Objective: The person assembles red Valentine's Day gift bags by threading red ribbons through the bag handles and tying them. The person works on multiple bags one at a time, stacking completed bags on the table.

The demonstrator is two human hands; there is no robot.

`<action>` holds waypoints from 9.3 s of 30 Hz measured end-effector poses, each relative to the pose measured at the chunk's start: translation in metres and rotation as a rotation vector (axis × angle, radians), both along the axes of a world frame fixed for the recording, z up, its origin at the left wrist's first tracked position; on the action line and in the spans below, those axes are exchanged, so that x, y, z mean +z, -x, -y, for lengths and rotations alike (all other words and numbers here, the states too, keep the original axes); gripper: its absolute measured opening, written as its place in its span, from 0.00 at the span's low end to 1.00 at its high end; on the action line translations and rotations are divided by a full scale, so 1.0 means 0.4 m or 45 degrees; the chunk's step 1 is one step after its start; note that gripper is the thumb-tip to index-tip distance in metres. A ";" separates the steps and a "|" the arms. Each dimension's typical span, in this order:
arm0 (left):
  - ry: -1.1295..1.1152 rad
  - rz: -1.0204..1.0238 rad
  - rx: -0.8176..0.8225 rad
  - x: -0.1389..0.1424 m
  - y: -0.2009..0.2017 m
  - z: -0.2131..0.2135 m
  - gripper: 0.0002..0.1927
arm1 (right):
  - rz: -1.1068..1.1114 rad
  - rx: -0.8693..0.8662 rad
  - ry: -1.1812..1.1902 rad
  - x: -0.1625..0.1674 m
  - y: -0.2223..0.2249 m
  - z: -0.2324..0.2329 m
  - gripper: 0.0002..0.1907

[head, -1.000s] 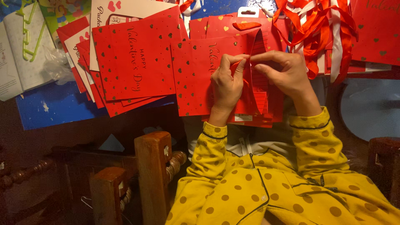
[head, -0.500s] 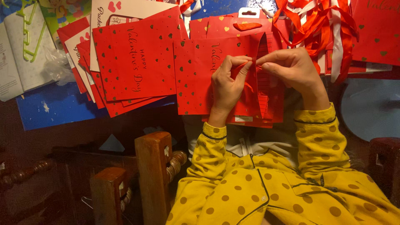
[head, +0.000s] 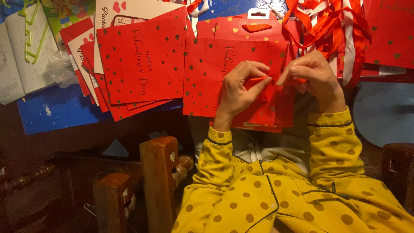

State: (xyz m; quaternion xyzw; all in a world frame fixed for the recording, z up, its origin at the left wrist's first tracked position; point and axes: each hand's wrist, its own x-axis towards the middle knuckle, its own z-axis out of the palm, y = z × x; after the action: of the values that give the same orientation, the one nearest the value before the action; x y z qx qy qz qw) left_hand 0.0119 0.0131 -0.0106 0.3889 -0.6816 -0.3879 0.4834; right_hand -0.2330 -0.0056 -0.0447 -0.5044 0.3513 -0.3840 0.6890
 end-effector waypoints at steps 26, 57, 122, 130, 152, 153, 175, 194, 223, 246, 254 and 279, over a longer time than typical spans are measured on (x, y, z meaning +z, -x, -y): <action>-0.231 -0.254 0.208 -0.044 0.011 0.002 0.16 | -0.253 -0.303 0.394 -0.016 -0.096 -0.022 0.11; 0.011 0.122 0.203 0.007 0.013 0.009 0.19 | -0.439 -0.421 0.392 0.003 -0.110 -0.030 0.04; -0.006 -0.012 0.606 -0.019 0.034 -0.002 0.10 | -0.493 -0.473 0.387 0.019 -0.134 -0.029 0.08; 0.204 0.628 0.040 0.067 -0.027 -0.074 0.31 | -0.604 -0.503 0.698 0.009 -0.131 -0.028 0.06; 0.171 0.419 0.303 -0.005 -0.004 0.013 0.06 | -0.663 -0.286 0.734 0.066 -0.120 -0.029 0.19; 0.161 0.393 0.293 -0.004 -0.008 0.014 0.06 | -0.614 -0.258 0.714 0.074 -0.119 -0.029 0.20; 0.236 0.410 0.250 0.017 -0.012 -0.003 0.07 | -0.226 -0.216 0.359 0.040 -0.124 -0.034 0.15; 0.243 0.458 0.240 0.014 -0.006 0.002 0.09 | -0.549 -0.272 0.848 0.066 -0.125 -0.025 0.16; 0.249 0.400 0.252 0.009 -0.007 0.000 0.06 | -0.227 -0.370 0.444 0.036 -0.124 -0.030 0.24; 0.248 0.466 0.242 0.009 -0.011 -0.003 0.14 | -0.190 -0.057 0.406 0.049 -0.108 -0.031 0.16; 0.248 0.463 0.217 0.010 -0.012 -0.001 0.10 | -0.486 -0.192 0.731 0.045 -0.117 -0.030 0.05; 0.226 0.400 0.245 0.003 -0.013 -0.006 0.08 | -0.586 -0.192 0.652 0.072 -0.120 -0.040 0.13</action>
State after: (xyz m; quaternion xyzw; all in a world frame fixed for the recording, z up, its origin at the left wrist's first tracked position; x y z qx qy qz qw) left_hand 0.0169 0.0157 -0.0096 0.4639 -0.7398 -0.2128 0.4384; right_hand -0.1849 0.0104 -0.0160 -0.7068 0.4260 -0.3858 0.4125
